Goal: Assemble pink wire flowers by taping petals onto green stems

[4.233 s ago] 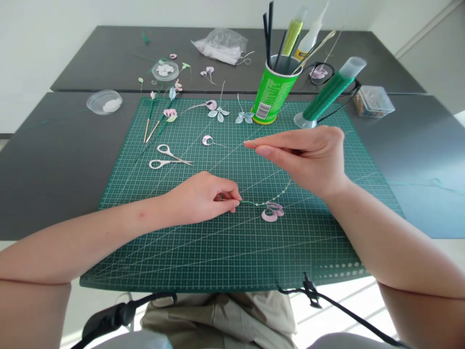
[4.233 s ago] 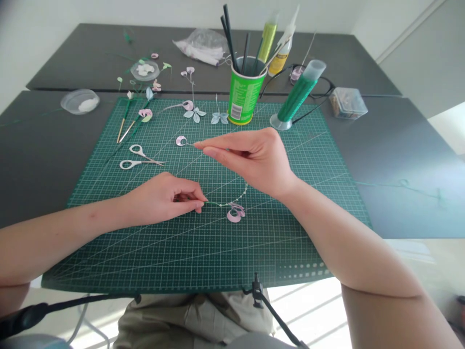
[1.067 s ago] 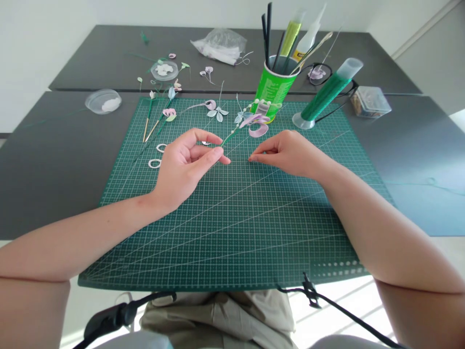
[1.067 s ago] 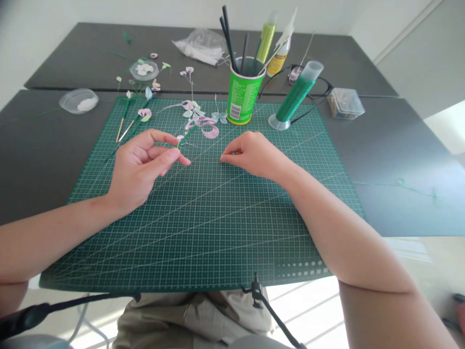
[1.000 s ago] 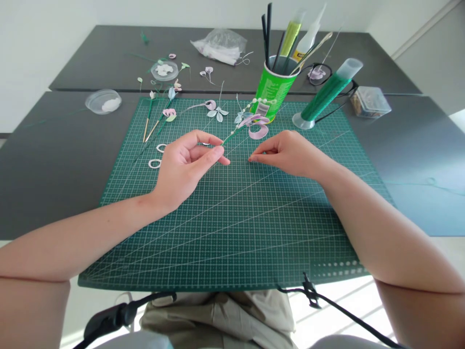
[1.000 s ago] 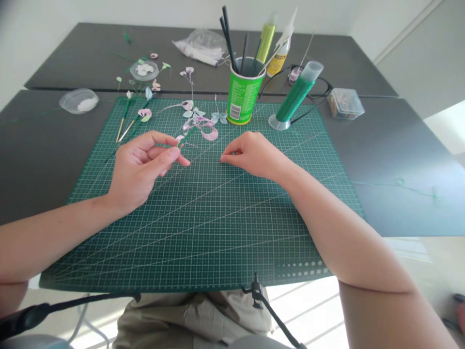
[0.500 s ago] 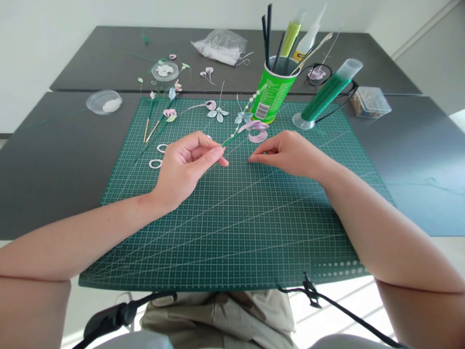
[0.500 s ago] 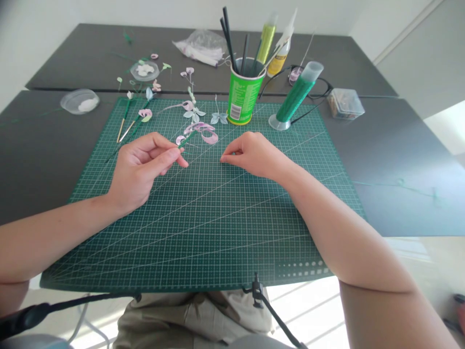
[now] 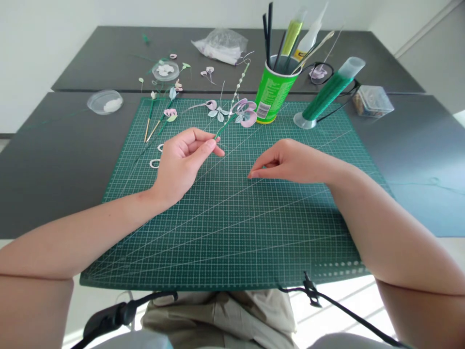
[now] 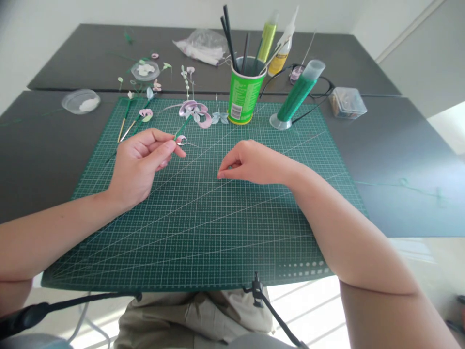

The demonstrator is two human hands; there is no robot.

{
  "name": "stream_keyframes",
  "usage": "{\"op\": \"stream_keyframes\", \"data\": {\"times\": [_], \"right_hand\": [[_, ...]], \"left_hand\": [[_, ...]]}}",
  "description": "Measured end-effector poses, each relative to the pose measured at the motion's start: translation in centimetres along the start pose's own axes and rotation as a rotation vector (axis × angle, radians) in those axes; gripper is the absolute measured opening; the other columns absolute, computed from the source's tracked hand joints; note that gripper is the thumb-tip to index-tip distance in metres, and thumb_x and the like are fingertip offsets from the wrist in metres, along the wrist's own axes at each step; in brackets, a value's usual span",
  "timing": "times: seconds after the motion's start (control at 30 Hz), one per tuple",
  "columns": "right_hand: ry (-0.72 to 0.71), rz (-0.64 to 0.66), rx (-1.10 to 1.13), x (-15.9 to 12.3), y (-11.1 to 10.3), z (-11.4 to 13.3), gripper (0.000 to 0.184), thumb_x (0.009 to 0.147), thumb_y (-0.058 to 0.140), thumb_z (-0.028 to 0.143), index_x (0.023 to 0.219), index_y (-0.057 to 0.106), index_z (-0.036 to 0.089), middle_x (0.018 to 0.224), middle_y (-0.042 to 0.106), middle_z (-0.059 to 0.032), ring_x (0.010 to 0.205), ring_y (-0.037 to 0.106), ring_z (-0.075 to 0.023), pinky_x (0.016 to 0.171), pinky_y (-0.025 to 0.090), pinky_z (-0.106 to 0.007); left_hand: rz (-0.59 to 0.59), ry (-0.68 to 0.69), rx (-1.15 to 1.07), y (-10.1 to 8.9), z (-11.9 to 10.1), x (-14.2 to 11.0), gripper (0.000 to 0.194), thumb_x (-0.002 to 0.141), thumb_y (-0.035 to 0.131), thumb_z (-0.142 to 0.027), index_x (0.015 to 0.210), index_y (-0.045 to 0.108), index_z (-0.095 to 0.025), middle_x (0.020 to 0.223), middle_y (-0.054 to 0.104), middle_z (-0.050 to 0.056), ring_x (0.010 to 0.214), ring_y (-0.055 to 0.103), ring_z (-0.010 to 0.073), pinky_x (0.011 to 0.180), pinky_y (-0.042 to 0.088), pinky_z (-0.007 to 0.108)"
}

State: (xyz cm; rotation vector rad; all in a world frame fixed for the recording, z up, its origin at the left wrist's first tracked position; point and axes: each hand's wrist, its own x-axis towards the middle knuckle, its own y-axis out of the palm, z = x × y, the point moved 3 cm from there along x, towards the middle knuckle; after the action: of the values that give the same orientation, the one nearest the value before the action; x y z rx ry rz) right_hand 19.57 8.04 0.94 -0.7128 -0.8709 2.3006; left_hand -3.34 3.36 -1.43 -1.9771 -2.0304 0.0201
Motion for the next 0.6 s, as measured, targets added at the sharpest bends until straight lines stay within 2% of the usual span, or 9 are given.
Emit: {"op": "stream_keyframes", "data": {"times": [0.17, 0.27, 0.4, 0.43, 0.5, 0.6], "right_hand": [[-0.209, 0.205, 0.168, -1.2, 0.6, 1.5, 0.028, 0.096, 0.070, 0.038, 0.100, 0.089, 0.018, 0.071, 0.077, 0.0002, 0.051, 0.047, -0.0072, 0.052, 0.036, -0.025], [-0.302, 0.261, 0.198, -1.6, 1.2, 2.2, 0.025, 0.097, 0.070, 0.033, 0.105, 0.088, 0.018, 0.086, 0.084, -0.0028, 0.055, 0.058, -0.0079, 0.052, 0.040, -0.024], [-0.462, 0.335, 0.159, -2.3, 2.6, 3.3, 0.021, 0.100, 0.068, 0.020, 0.110, 0.086, 0.016, 0.102, 0.086, -0.0043, 0.083, 0.079, -0.0133, 0.066, 0.052, -0.021], [-0.510, 0.329, 0.165, -2.5, 2.9, 3.7, 0.021, 0.101, 0.068, 0.019, 0.111, 0.086, 0.015, 0.103, 0.086, -0.0049, 0.087, 0.081, -0.0143, 0.068, 0.054, -0.021], [-0.589, 0.281, 0.202, -3.0, 3.0, 4.4, 0.021, 0.102, 0.068, 0.019, 0.114, 0.085, 0.016, 0.101, 0.086, -0.0050, 0.082, 0.081, -0.0136, 0.066, 0.055, -0.021], [-0.701, 0.082, 0.268, -3.9, 2.3, 5.2, 0.020, 0.101, 0.070, 0.019, 0.115, 0.084, 0.020, 0.091, 0.086, -0.0034, 0.064, 0.076, -0.0095, 0.057, 0.052, -0.020]], "left_hand": [[0.025, -0.006, 0.033, 0.3, -0.3, -0.1, 0.009, 0.098, 0.071, -0.029, 0.095, 0.075, -0.021, 0.085, 0.082, 0.004, 0.055, 0.058, 0.0127, 0.054, 0.044, 0.029], [0.065, -0.009, 0.093, 0.5, -0.7, -0.2, 0.010, 0.098, 0.071, -0.029, 0.094, 0.074, -0.021, 0.085, 0.083, 0.004, 0.058, 0.064, 0.0140, 0.055, 0.046, 0.029], [0.107, -0.005, 0.165, 0.6, -0.5, -0.2, 0.011, 0.099, 0.069, -0.030, 0.096, 0.074, -0.021, 0.089, 0.085, 0.005, 0.070, 0.074, 0.0180, 0.063, 0.054, 0.030], [0.129, -0.010, 0.182, 0.6, -0.4, -0.2, 0.011, 0.099, 0.069, -0.031, 0.097, 0.074, -0.021, 0.091, 0.085, 0.005, 0.074, 0.076, 0.0191, 0.065, 0.055, 0.031], [0.184, -0.027, 0.220, 0.8, -0.1, -0.3, 0.011, 0.099, 0.068, -0.031, 0.098, 0.074, -0.021, 0.093, 0.086, 0.005, 0.082, 0.079, 0.0215, 0.071, 0.058, 0.032], [0.258, -0.067, 0.290, 1.1, 0.0, -0.5, 0.007, 0.097, 0.068, -0.028, 0.097, 0.072, -0.022, 0.091, 0.086, 0.003, 0.085, 0.081, 0.0235, 0.071, 0.057, 0.033]]}}
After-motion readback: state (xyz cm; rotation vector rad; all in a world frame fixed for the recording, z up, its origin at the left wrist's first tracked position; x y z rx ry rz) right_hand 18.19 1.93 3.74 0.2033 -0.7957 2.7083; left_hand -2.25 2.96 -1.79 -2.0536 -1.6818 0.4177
